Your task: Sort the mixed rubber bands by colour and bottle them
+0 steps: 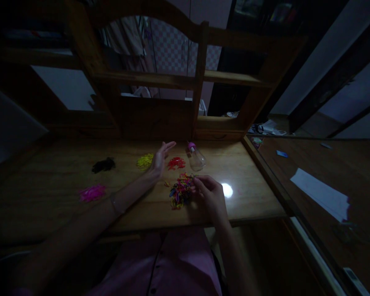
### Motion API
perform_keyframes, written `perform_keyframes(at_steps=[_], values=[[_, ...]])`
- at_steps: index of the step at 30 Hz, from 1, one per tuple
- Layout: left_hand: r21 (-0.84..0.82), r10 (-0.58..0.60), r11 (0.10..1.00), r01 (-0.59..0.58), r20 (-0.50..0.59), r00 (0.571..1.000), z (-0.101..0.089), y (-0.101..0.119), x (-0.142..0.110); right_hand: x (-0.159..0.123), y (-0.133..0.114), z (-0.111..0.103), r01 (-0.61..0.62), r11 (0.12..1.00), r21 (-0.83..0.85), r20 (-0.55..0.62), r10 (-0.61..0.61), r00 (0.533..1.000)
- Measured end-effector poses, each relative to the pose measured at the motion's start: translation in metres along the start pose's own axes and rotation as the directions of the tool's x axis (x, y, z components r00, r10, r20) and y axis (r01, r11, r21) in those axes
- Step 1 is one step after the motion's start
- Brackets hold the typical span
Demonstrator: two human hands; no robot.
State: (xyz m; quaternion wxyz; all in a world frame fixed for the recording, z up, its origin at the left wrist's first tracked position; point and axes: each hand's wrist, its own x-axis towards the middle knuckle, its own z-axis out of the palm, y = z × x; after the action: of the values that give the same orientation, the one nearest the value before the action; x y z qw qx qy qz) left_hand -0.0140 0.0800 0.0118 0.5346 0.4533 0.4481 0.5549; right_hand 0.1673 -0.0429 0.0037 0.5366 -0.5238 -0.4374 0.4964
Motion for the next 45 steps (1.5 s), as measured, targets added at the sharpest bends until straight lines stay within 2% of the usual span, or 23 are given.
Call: perform_keyframes(at_steps=[3, 6, 10, 13, 16, 19, 22, 25, 28, 30, 33, 34, 36, 38, 40, 42, 45], values=[[-0.013, 0.055, 0.998, -0.055, -0.013, 0.998, -0.014, 0.012, -0.024, 0.019, -0.012, 0.005, 0.066, 0.997, -0.040, 0.094, -0.062, 0.994], [-0.070, 0.083, 0.994, -0.085, -0.020, 0.996, -0.030, 0.020, -0.062, 0.043, -0.016, 0.014, 0.138, 0.986, -0.095, 0.202, -0.117, 0.972], [-0.089, 0.021, 0.996, -0.027, -0.062, 0.998, -0.041, 0.025, -0.118, 0.079, -0.007, 0.033, 0.234, 0.954, -0.186, 0.323, -0.166, 0.932], [-0.036, -0.036, 0.999, 0.033, -0.098, 0.995, -0.040, 0.024, -0.148, 0.099, -0.005, 0.045, 0.345, 0.878, -0.332, 0.306, -0.246, 0.920], [0.062, -0.043, 0.997, 0.046, -0.052, 0.998, -0.040, 0.018, -0.158, 0.100, -0.012, 0.047, 0.393, 0.819, -0.418, 0.230, -0.323, 0.918], [0.184, -0.096, 0.979, 0.090, 0.024, 0.995, -0.048, 0.008, -0.143, 0.082, -0.019, 0.036, 0.415, 0.797, -0.439, 0.176, -0.377, 0.909], [0.296, -0.139, 0.949, 0.106, 0.090, 0.986, -0.057, -0.001, -0.103, 0.058, -0.017, 0.017, 0.401, 0.787, -0.470, 0.126, -0.390, 0.912], [0.360, -0.140, 0.926, 0.112, 0.052, 0.989, -0.056, -0.007, -0.052, 0.037, -0.007, 0.000, 0.373, 0.764, -0.527, 0.093, -0.384, 0.919], [0.332, -0.178, 0.930, 0.157, 0.036, 0.983, -0.043, -0.014, -0.018, 0.020, 0.000, -0.011, 0.359, 0.741, -0.567, 0.095, -0.374, 0.922], [0.304, -0.179, 0.941, 0.148, 0.075, 0.981, -0.032, -0.018, -0.011, 0.011, 0.001, -0.016, 0.349, 0.740, -0.575, 0.094, -0.364, 0.927], [0.275, -0.169, 0.953, 0.129, 0.130, 0.977, -0.025, -0.021, -0.017, 0.004, 0.000, -0.021, 0.346, 0.744, -0.572, 0.080, -0.368, 0.926], [0.288, -0.139, 0.953, 0.095, 0.139, 0.980, -0.025, -0.020, -0.022, 0.004, 0.000, -0.023, 0.344, 0.746, -0.570, 0.073, -0.372, 0.926], [0.373, -0.012, 0.926, -0.062, 0.192, 0.981, -0.029, -0.017, -0.031, 0.004, 0.002, -0.025, 0.337, 0.746, -0.574, 0.062, -0.370, 0.927], [0.483, 0.121, 0.831, -0.274, 0.323, 0.938, -0.031, -0.014, -0.038, 0.006, 0.007, -0.026, 0.332, 0.737, -0.589, 0.065, -0.367, 0.928], [0.542, 0.164, 0.723, -0.428, 0.468, 0.869, -0.030, -0.013, -0.040, 0.008, 0.013, -0.026, 0.343, 0.717, -0.606, 0.075, -0.378, 0.923], [0.552, 0.152, 0.659, -0.512, 0.568, 0.809, -0.024, -0.013, -0.038, 0.009, 0.020, -0.026, 0.355, 0.705, -0.614, 0.078, -0.393, 0.916], [0.529, 0.131, 0.594, -0.607, 0.680, 0.721, -0.013, -0.013, -0.028, 0.009, 0.027, -0.029, 0.333, 0.731, -0.596, 0.035, -0.391, 0.920]])
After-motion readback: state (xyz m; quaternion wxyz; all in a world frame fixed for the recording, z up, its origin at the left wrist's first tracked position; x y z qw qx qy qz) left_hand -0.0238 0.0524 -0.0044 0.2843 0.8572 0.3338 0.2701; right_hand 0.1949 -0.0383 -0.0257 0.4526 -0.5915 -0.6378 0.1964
